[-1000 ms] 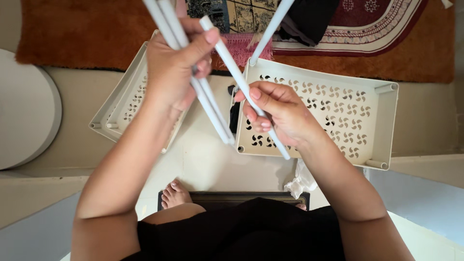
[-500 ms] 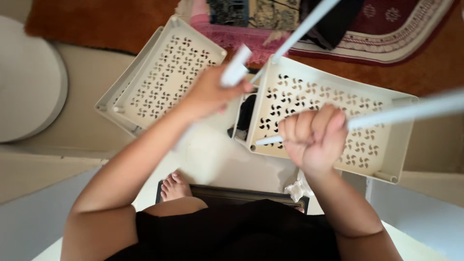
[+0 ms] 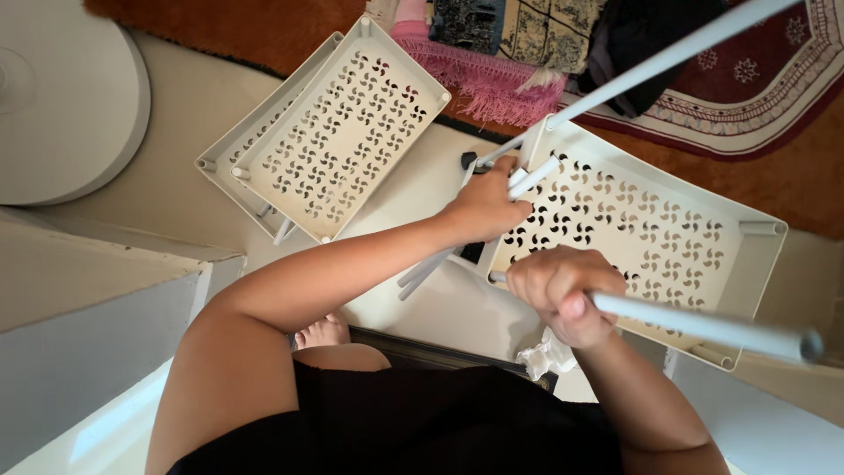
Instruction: The person wipes white perforated plastic trays with a cloth, then inserts white poles into the tray corners to assemble a shelving unit. The person stacks the trays and continues inserting poles to form a multi-tier structure.
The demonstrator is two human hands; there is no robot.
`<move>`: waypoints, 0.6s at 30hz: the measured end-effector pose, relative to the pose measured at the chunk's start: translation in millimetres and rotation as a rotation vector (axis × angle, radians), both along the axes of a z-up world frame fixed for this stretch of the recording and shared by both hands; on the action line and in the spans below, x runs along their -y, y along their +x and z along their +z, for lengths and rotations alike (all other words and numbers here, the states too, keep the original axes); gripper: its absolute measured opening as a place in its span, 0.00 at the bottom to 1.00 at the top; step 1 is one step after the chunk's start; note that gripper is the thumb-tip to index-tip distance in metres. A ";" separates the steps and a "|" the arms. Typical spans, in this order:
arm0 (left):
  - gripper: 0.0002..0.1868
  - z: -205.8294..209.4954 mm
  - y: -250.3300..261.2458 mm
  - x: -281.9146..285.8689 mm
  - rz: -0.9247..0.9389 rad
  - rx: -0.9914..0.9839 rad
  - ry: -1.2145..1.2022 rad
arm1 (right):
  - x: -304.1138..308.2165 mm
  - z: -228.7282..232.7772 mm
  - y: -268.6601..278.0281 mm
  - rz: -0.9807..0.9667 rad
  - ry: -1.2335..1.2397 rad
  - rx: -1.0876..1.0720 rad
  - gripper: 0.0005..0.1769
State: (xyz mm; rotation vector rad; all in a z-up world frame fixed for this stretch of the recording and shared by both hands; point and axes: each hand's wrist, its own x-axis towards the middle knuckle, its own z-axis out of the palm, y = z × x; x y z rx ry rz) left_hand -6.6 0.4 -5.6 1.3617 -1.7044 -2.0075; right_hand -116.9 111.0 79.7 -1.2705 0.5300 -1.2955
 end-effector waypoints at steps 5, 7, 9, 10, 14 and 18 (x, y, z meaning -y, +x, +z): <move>0.38 -9.8 -5.2 0.9 -0.008 -0.009 -0.155 | 9.2 6.3 -4.5 0.187 -0.059 -0.049 0.26; 0.40 -8.4 -2.4 0.5 -0.002 -0.014 -0.170 | 9.3 7.2 -2.4 0.223 -0.102 -0.076 0.25; 0.39 -2.1 -0.5 -3.0 0.002 -0.030 -0.226 | 9.9 6.7 -4.7 0.236 -0.129 -0.120 0.24; 0.41 3.1 2.2 -4.1 -0.023 -0.014 -0.263 | 10.0 4.6 -4.2 0.230 -0.143 -0.151 0.23; 0.43 39.3 21.1 -5.0 -0.113 0.058 -0.608 | 12.5 -10.4 2.1 0.216 -0.173 -0.136 0.22; 0.17 92.0 42.0 7.6 0.147 -0.297 -0.831 | 5.4 -28.2 4.0 0.184 -0.187 -0.100 0.23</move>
